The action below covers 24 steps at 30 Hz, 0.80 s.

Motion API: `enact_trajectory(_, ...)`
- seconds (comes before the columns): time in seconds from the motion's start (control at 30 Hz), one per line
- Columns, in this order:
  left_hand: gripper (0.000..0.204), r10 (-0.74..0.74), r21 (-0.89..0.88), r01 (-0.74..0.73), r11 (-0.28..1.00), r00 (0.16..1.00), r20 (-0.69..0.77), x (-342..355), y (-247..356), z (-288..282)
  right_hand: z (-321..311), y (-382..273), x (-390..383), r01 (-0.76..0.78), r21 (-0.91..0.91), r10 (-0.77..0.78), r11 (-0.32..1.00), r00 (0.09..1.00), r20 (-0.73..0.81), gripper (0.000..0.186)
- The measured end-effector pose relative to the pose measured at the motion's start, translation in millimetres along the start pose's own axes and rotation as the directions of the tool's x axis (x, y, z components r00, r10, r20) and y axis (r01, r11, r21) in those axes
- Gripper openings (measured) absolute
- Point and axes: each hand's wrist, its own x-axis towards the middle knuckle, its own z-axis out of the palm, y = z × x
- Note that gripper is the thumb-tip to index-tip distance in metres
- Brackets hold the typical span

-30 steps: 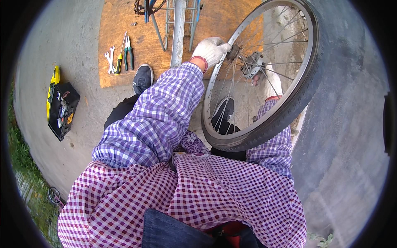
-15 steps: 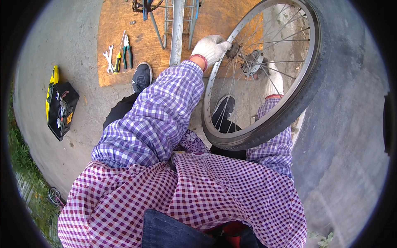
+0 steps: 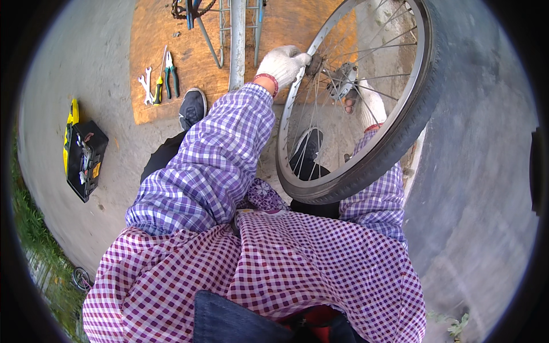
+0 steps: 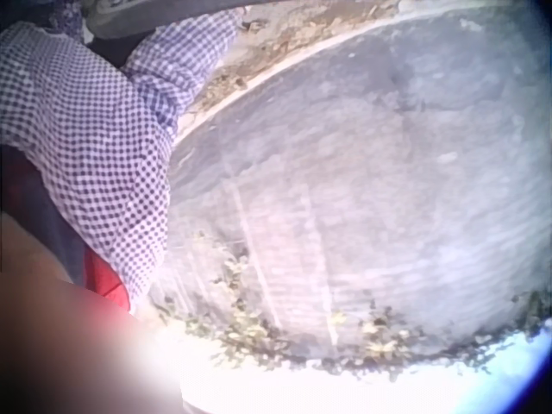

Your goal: The person removes the rear wheel of a bicycle, cleans the brake shoe with a cloth, and then reinstalls the wheel. They use a wrench to tighten the axle nuts and spin the wheel to check alignment.

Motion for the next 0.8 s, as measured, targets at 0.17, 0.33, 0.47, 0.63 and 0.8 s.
enact_trajectory(0.17,0.055,-0.033,-0.047,0.033,0.998,0.999,-0.001,10.6,33.4,27.9,-27.4,-23.4,12.4,0.045,0.175,-0.025,0.984,0.993,-0.117,0.04)
enact_trajectory(0.33,0.032,-0.078,-0.174,0.084,0.981,0.996,0.039,17.2,119.8,115.5,-112.6,-111.7,-10.3,0.012,-0.247,-0.018,0.969,1.0,-0.022,0.039)
enact_trajectory(0.47,0.033,-0.016,-0.171,0.016,0.985,1.0,0.003,14.0,156.1,185.0,-170.8,-148.5,-16.9,-0.027,-0.123,0.012,0.992,0.992,-0.122,0.041)
enact_trajectory(0.63,0.028,-0.194,-0.237,0.22,0.946,0.973,0.127,41.2,126.3,227.7,-221.9,-156.3,-11.9,-0.208,-0.299,0.198,0.931,0.978,-0.063,0.044)
enact_trajectory(0.8,0.041,0.098,0.038,-0.105,0.994,0.982,0.159,71.5,86.9,252.4,-238.7,-147.2,-2.8,-0.145,-0.16,0.131,0.976,0.987,-0.097,0.042)
